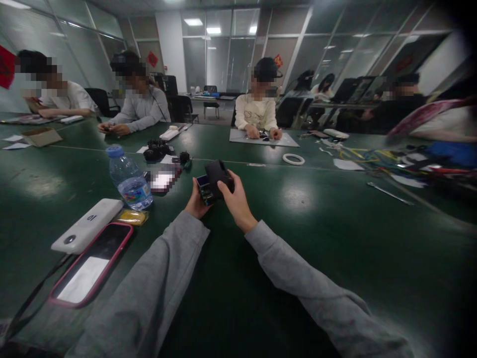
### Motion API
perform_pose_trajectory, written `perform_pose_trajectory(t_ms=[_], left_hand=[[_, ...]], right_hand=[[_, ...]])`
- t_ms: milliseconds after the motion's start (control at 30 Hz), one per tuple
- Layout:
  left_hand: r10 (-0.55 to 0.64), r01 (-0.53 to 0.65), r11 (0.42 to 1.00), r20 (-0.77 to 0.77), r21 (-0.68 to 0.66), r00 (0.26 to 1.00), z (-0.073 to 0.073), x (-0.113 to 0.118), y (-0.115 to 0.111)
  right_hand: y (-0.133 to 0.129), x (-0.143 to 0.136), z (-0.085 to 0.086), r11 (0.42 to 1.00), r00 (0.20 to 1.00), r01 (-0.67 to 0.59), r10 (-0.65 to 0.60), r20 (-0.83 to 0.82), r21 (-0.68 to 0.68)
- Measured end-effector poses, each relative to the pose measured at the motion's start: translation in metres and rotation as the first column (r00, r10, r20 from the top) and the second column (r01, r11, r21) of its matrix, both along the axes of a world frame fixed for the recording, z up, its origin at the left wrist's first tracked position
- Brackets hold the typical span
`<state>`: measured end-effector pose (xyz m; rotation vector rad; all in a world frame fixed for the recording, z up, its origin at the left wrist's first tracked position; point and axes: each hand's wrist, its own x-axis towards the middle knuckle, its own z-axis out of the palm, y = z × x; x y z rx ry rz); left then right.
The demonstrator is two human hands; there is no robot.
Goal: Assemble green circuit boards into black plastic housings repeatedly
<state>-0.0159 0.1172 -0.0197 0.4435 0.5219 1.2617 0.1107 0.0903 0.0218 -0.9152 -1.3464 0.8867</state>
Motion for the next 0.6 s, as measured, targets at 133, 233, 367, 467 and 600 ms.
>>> perform_pose_trajectory(t_ms=[133,233,367,467,600], left_hand=[[0.019,-0.018,0.999,0.03,-0.031,0.999,0.003,0.001,0.0],[-0.012,0.012,1.0,0.038,-0.016,0.999,0.004,0.001,0.0],[-0.025,0.025,1.0,0.04,-0.006,0.999,0.006,0.001,0.0],[-0.004,0.004,1.0,0.003,-0.023,1.0,0.01,0.002,-0.003],[-0.018,0.018,1.0,-0.036,-0.012,0.999,0.014,0.005,-0.006]], right_hand=[[0.011,0.009,0.006,0.951,0.937,-0.169,0.073,-0.34,-0.26],[0.016,0.016,0.003,0.768,0.797,-0.465,0.147,-0.586,-0.439],[0.02,0.026,-0.005,0.569,0.659,-0.693,0.252,-0.709,-0.442],[0.026,0.032,-0.012,0.626,0.716,-0.627,0.228,-0.66,-0.464],[0.032,0.037,-0.021,0.703,0.801,-0.528,0.227,-0.554,-0.477]])
